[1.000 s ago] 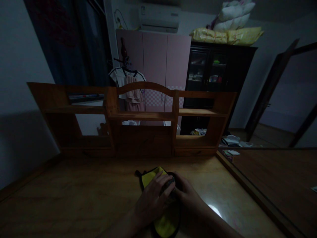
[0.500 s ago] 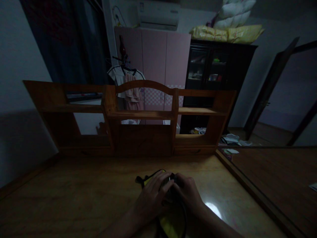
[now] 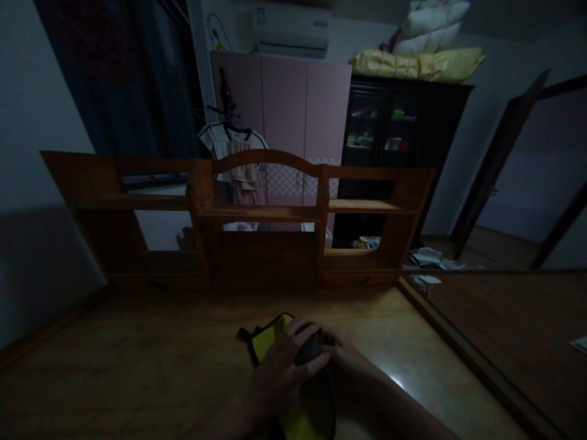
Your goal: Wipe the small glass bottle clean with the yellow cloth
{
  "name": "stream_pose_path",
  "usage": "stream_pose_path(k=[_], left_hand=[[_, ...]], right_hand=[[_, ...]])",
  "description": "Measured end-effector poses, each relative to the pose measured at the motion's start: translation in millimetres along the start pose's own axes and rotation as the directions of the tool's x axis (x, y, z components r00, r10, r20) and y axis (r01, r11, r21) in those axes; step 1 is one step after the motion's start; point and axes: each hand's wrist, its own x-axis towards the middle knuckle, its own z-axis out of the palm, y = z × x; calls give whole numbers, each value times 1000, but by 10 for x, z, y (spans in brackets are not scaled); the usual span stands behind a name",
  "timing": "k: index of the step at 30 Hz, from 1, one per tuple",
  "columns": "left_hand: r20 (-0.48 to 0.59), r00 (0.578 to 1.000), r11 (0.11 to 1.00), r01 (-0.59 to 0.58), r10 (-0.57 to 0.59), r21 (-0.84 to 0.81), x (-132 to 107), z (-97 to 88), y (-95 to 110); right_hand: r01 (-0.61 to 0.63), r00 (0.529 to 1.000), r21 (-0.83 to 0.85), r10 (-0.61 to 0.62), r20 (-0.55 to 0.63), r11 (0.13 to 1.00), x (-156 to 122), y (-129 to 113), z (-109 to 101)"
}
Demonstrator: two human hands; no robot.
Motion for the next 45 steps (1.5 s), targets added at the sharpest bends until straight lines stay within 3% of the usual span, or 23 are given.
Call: stream_pose_path(k=[4, 6, 9, 14, 19, 21, 32, 39, 45], left_hand=[[18, 983, 979, -184, 184, 82, -5, 1, 15], [25, 975, 971, -221, 219, 97, -8, -5, 13], [35, 980, 978, -197, 195, 72, -3, -9, 3], [2, 995, 993, 96, -96, -66, 35, 21, -23], [-22, 999, 992, -27, 25, -127, 68, 12, -70], [13, 1000, 987, -15, 17, -160, 73, -5, -86], [60, 995, 982, 88, -78, -170, 42, -18, -77], [85, 975, 965, 216, -205, -151, -34, -19, -87], [40, 991, 985, 131, -128, -113, -43, 72, -83]], right_hand=[[127, 991, -162, -133, -29, 979, -21, 111, -82], [194, 976, -251, -213, -49, 948, -44, 145, -104], [253, 951, -369, -300, -75, 894, -79, 124, -86], [291, 926, -578, -375, -30, 763, -82, -31, -13], [226, 902, -710, -418, -105, 667, -76, -98, -20], [223, 903, -720, -418, -101, 657, -77, -94, -38], [220, 915, -707, -393, -88, 672, -58, -108, -50], [167, 979, -441, -201, -30, 882, -39, -34, -47], [258, 962, -463, -267, 47, 848, -62, -85, -29]])
